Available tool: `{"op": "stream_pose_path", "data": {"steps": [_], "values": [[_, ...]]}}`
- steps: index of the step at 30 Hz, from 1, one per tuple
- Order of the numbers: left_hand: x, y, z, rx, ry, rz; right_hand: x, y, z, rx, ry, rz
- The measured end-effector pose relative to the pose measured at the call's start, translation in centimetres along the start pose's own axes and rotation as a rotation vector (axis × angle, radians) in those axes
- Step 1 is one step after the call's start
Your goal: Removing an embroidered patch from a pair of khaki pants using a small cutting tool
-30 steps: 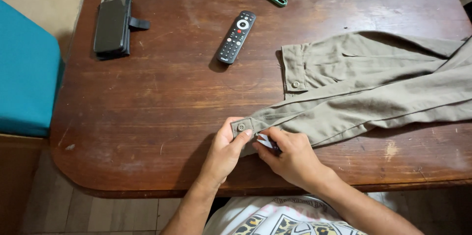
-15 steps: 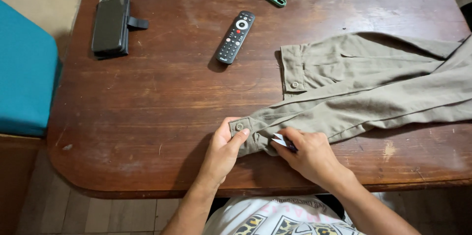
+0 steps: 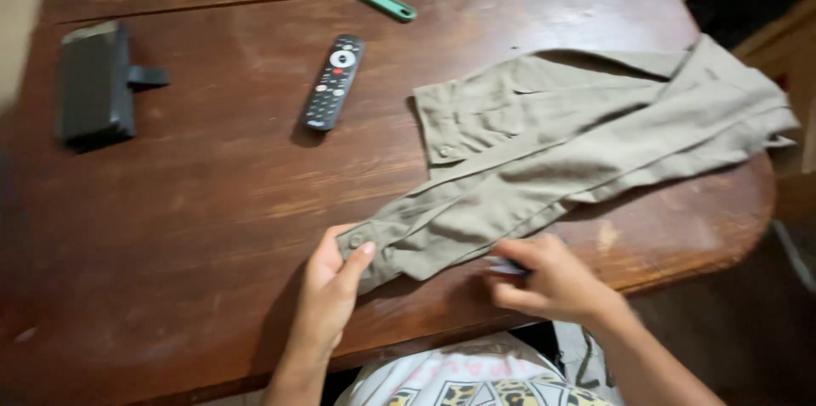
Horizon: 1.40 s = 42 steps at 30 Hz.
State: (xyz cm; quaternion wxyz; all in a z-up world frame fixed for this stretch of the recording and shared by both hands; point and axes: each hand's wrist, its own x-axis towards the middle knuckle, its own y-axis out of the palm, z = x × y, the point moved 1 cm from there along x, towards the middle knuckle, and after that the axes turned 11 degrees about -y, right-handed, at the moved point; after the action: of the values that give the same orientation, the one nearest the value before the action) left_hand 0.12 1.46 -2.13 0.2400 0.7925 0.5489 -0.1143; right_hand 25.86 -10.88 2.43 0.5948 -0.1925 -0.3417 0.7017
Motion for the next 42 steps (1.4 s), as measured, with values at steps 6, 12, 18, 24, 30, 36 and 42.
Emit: {"op": "stream_pose_path", "data": {"steps": [6,12,18,24,30,36,42], "values": [[0.2,-0.1,-0.5,-0.024,-0.034,0.051,-15.0,-6.4,-5.6,-0.176,0.484,-0.341],[0.0,0.1,-0.9,-0.021,-0.049,0.034,-11.3,-4.7,-3.8,-0.227,0.714,-0.506],[-2.5,-1.1,-3.9,0.370,-0.050,-0.238,-3.0,-1.2,-2.2,-0.383,0.491,-0.368],[-5.9,-11.3,-2.9,0.766,0.356,-0.688,-6.2,-1.8,-4.5,-0.164,0.630,-0.325],[-8.2,-16.0,-2.3,0.795,0.400,-0.614,-19.3,-8.2,-6.7,-0.020,1.006,-0.329],[-7.7,-19.1,3.6,1.457,0.773,-0.755,-32.0,-10.3,-11.7,-0.345,1.089,-0.678],[-7.8,-20.0,5.2,1.592,0.771,-0.847,-21.8,-7.9,-7.4,-0.034,0.875,-0.619]]}}
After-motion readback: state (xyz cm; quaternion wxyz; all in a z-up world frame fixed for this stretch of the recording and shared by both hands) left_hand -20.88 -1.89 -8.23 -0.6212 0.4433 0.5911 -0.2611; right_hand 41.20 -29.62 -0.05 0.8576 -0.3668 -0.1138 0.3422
